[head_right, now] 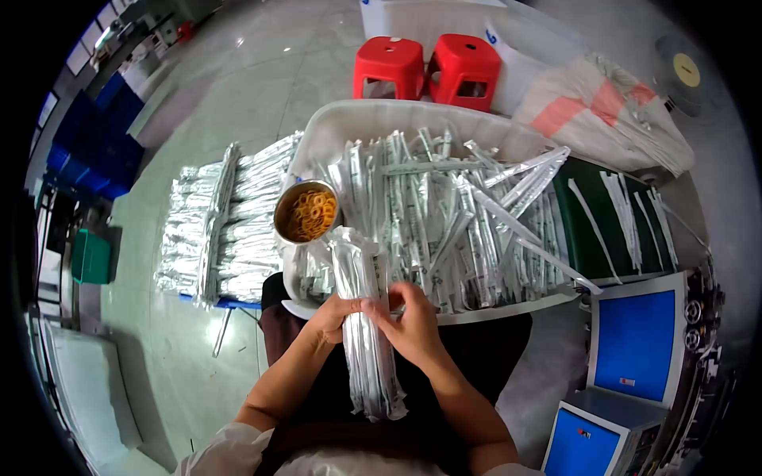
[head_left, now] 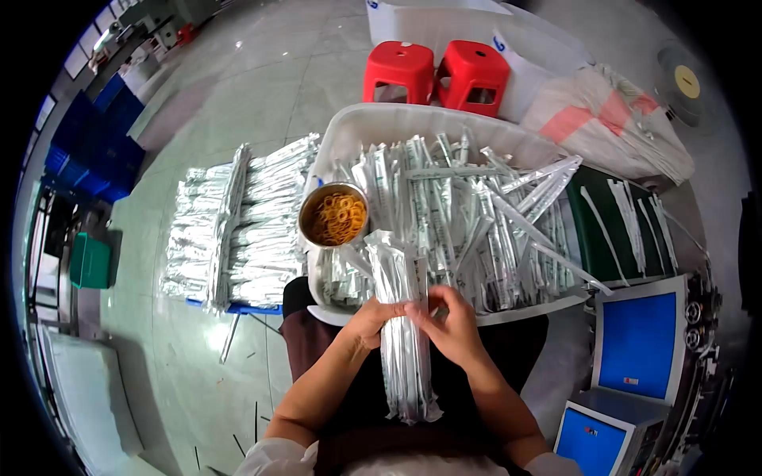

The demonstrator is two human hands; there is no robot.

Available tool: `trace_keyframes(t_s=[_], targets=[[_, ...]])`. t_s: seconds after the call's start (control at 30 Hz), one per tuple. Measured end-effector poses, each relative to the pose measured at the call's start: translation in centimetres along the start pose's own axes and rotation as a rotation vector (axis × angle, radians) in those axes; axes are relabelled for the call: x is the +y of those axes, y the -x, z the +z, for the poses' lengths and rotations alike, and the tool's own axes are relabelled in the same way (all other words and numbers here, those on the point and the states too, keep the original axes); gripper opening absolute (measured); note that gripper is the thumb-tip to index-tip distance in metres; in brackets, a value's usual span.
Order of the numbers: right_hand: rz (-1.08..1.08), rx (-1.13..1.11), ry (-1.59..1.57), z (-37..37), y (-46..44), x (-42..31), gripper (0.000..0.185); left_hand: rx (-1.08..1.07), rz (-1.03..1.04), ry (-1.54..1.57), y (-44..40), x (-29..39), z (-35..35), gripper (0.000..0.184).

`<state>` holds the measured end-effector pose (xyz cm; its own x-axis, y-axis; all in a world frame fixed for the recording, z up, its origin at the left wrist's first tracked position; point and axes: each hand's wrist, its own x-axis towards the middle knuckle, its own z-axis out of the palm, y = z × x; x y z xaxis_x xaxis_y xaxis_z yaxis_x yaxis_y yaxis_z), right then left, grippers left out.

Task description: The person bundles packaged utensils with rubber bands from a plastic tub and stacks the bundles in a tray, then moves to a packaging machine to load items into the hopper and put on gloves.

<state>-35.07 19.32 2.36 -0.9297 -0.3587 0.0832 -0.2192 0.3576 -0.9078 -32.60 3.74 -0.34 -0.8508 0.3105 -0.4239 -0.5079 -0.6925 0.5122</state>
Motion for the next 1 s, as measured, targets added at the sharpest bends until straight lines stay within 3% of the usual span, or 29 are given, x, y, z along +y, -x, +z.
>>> trace_keyframes(t_s=[0.13, 0.27, 0.4, 0.53, 0.6, 0.67, 0.73, 0.8, 0.83, 0.9, 0.93, 0.97, 1.0], targets=[[0.164, -0.178, -0.118, -0.6, 1.3, -0.3, 0.032, 0.083, -0.032, -0.035, 0.4, -0.1, -0.5, 0.050], [0.034, -0.066, -0.079, 0.1, 1.3, -1.4, 0.026, 0.063, 0.002, 0.064, 0.5, -0.4, -0.8, 0.042], [0.247, -0.178, -0.265, 0.5, 1.6, -0.7, 0.022, 0.080, 0.047, 0.084, 1.1, 0.0, -0.9, 0.039], [0.192, 0.001, -0.220, 0.1, 0.8, -1.3, 0.009, 0.119, 0.045, 0.121, 0.6, -0.5, -3.1, 0.037], [0.233, -0.004, -0.341, -0.5, -1.4, 0.0, 0.006, 0.110, 0.084, 0.159, 0.5, -0.4, -3.4, 0.036], [0.266, -0.006, -0.298, -1.5, -5.6, 1.2, 0.012, 0.067, 0.182, 0.178, 1.3, 0.3, -3.3, 0.042], [0.277, -0.027, -0.064, -1.7, -9.9, 4.3, 0.016, 0.034, 0.228, 0.173, 2.5, 1.2, -3.1, 0.046], [0.110, 0.003, 0.491, -0.6, -11.7, 7.2, 0.025, 0.013, 0.287, 0.198, 3.6, 1.4, -3.8, 0.047], [-0.300, 0.225, 0.694, 0.5, -12.4, 7.9, 0.034, 0.028, 0.308, 0.161, 4.2, 1.7, -4.1, 0.048], [-0.288, 0.121, 0.309, 3.2, -13.2, 0.2, 0.030, 0.048, 0.311, 0.153, 4.8, 1.9, -4.8, 0.049], [-0.427, 0.057, 0.298, 5.1, -14.4, -0.5, 0.028, 0.061, 0.305, 0.147, 5.0, 1.8, -5.3, 0.050], [-0.568, -0.001, 0.493, 6.9, -15.6, -0.7, 0.020, 0.082, 0.278, 0.154, 5.1, 1.7, -5.6, 0.050], [-0.547, -0.083, 0.614, 8.7, -16.6, -0.6, 0.011, 0.098, 0.253, 0.157, 5.0, 1.7, -5.8, 0.051]])
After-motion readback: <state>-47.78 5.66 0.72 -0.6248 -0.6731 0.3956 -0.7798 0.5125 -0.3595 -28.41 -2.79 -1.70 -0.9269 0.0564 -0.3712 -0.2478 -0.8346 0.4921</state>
